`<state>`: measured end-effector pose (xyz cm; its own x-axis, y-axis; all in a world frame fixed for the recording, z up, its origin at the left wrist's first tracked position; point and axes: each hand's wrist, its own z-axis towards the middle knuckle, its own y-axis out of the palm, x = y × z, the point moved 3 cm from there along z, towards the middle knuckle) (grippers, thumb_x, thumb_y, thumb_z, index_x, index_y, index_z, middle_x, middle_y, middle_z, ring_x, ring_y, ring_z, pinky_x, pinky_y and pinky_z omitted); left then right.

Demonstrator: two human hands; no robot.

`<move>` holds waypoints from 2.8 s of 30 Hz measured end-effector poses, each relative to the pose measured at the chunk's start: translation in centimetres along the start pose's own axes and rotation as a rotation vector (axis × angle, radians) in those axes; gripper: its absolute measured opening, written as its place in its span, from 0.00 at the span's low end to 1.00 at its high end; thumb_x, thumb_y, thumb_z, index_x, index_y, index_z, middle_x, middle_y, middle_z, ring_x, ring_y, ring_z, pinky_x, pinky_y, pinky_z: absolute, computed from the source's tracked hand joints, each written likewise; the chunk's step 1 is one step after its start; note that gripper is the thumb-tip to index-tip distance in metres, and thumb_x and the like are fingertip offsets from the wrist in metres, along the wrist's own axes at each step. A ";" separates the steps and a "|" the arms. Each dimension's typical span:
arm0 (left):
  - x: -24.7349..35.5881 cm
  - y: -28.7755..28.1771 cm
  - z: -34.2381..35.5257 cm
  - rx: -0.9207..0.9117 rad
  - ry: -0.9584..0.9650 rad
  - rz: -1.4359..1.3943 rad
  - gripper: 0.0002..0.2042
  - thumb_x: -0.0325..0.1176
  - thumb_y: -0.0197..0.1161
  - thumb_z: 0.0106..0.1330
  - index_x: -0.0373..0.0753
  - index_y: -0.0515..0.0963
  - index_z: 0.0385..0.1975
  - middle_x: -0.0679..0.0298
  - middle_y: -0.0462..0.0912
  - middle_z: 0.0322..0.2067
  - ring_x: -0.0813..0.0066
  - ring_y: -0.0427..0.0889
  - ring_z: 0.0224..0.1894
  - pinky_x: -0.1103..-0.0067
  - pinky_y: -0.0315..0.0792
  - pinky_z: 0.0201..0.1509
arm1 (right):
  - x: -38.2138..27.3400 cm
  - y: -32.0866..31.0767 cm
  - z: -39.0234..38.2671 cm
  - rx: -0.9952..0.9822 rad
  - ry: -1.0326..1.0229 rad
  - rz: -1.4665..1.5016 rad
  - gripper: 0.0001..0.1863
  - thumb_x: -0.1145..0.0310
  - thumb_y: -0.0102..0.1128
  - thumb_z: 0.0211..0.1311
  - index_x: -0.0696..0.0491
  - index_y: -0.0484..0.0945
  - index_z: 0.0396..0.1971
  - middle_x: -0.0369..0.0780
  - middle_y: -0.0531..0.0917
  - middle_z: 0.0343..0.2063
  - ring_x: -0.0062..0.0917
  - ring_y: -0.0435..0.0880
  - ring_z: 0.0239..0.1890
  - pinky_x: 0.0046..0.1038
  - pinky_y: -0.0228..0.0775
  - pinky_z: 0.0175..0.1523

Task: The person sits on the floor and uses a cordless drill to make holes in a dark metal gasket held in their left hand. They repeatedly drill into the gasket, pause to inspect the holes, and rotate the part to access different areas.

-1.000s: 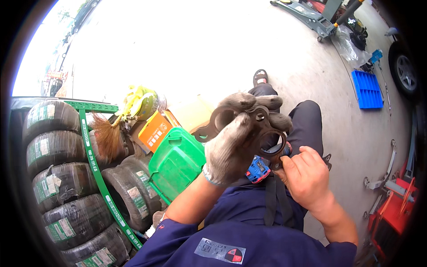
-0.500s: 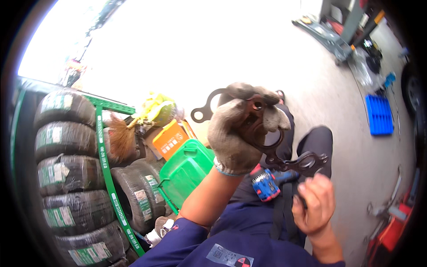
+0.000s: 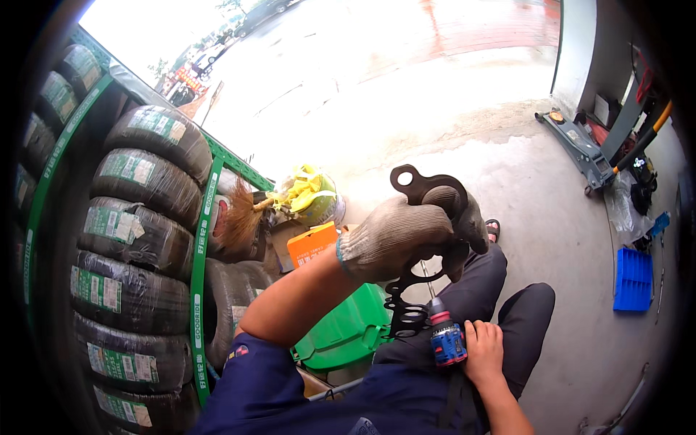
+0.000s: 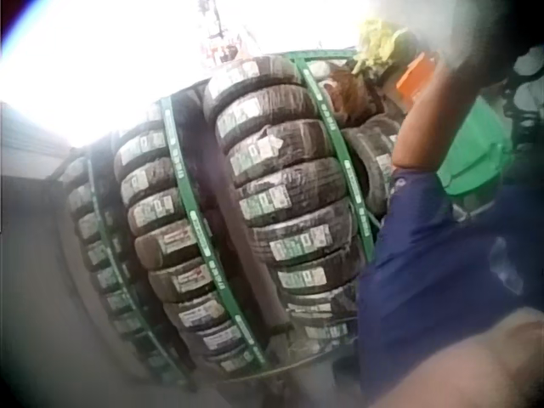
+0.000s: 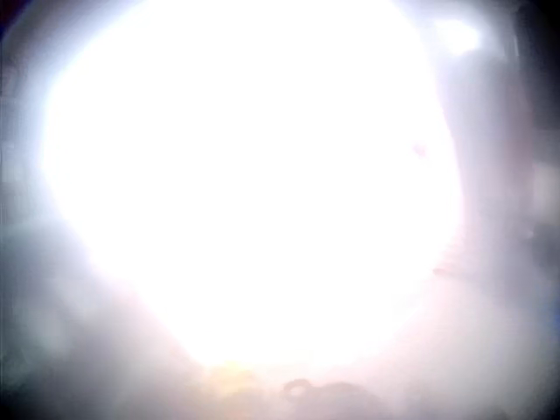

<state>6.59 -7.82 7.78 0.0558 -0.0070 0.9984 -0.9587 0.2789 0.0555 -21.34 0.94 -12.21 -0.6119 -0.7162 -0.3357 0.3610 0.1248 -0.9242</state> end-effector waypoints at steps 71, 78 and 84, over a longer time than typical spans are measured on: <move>-12.4 6.6 3.9 -0.119 -0.425 0.530 0.12 0.39 0.56 0.68 0.41 0.84 0.33 0.63 0.82 0.22 0.77 0.80 0.24 0.76 0.74 0.32 | -3.6 -8.8 -3.3 0.265 0.371 0.722 0.43 0.70 0.80 0.42 0.63 0.72 0.62 0.47 0.86 0.41 0.43 0.89 0.41 0.34 0.81 0.48; -14.3 6.3 2.5 -0.129 -0.421 0.666 0.16 0.45 0.61 0.68 0.39 0.85 0.44 0.60 0.87 0.30 0.75 0.85 0.29 0.72 0.80 0.39 | -4.3 -6.9 -4.2 0.217 0.440 0.767 0.44 0.62 0.83 0.40 0.61 0.74 0.61 0.50 0.86 0.45 0.48 0.87 0.44 0.40 0.80 0.49; -16.0 4.9 2.6 -0.022 -0.592 0.666 0.16 0.45 0.55 0.66 0.37 0.78 0.28 0.59 0.80 0.18 0.70 0.82 0.20 0.69 0.78 0.30 | -3.0 -3.8 -1.8 0.221 0.461 0.812 0.28 0.72 0.75 0.49 0.57 0.79 0.53 0.48 0.87 0.41 0.48 0.88 0.42 0.38 0.80 0.48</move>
<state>0.31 -8.83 -7.91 -0.6703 -0.3301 0.6647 -0.7348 0.4203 -0.5323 -22.10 3.88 -8.04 -0.3160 -0.1216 -0.9409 0.8926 0.2981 -0.3383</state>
